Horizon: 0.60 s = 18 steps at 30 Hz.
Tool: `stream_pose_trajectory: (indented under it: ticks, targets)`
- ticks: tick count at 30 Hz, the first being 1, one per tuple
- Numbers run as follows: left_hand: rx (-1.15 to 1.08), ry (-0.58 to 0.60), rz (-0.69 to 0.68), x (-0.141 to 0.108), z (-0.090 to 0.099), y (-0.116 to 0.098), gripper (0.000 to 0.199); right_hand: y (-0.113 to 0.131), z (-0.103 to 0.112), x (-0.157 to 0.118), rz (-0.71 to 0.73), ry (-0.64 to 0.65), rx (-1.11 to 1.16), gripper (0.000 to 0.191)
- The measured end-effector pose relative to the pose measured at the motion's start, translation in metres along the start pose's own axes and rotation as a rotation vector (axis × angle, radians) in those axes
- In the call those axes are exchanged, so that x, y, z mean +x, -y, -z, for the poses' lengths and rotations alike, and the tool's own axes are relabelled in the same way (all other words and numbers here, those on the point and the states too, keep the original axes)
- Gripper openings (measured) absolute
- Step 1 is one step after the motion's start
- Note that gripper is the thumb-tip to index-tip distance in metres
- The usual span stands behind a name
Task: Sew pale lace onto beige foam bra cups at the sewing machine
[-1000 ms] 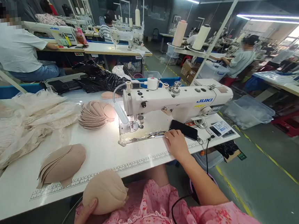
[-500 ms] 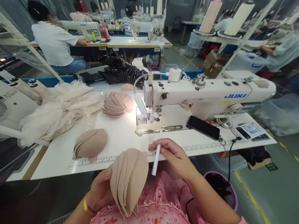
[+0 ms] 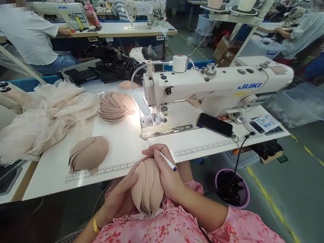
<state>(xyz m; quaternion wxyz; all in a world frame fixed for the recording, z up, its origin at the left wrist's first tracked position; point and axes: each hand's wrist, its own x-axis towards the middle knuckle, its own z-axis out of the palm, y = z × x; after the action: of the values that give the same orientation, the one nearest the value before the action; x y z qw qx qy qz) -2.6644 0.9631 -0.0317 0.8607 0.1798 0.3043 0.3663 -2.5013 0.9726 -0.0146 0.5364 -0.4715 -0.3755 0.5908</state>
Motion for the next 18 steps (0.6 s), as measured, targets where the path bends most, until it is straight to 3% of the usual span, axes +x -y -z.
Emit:
stream_pose_trajectory:
  ticks: [6,10,13,18]
  targets:
    - [-0.073,0.002,-0.045,-0.001,0.006,-0.001,0.062,-0.007,0.008,0.004,0.033,-0.065,0.103,0.031]
    - [-0.148,-0.088,-0.075,-0.003,0.005,-0.001,0.060,-0.009,0.023,-0.007,0.168,-0.076,-0.097,0.027]
    - [-0.172,-0.132,-0.114,-0.003,0.001,-0.001,0.059,-0.004,0.030,-0.017,0.264,0.000,-0.251,0.020]
    - [-0.128,-0.076,-0.126,0.001,-0.003,0.004,0.058,0.000,0.028,-0.018,0.309,0.018,-0.316,0.013]
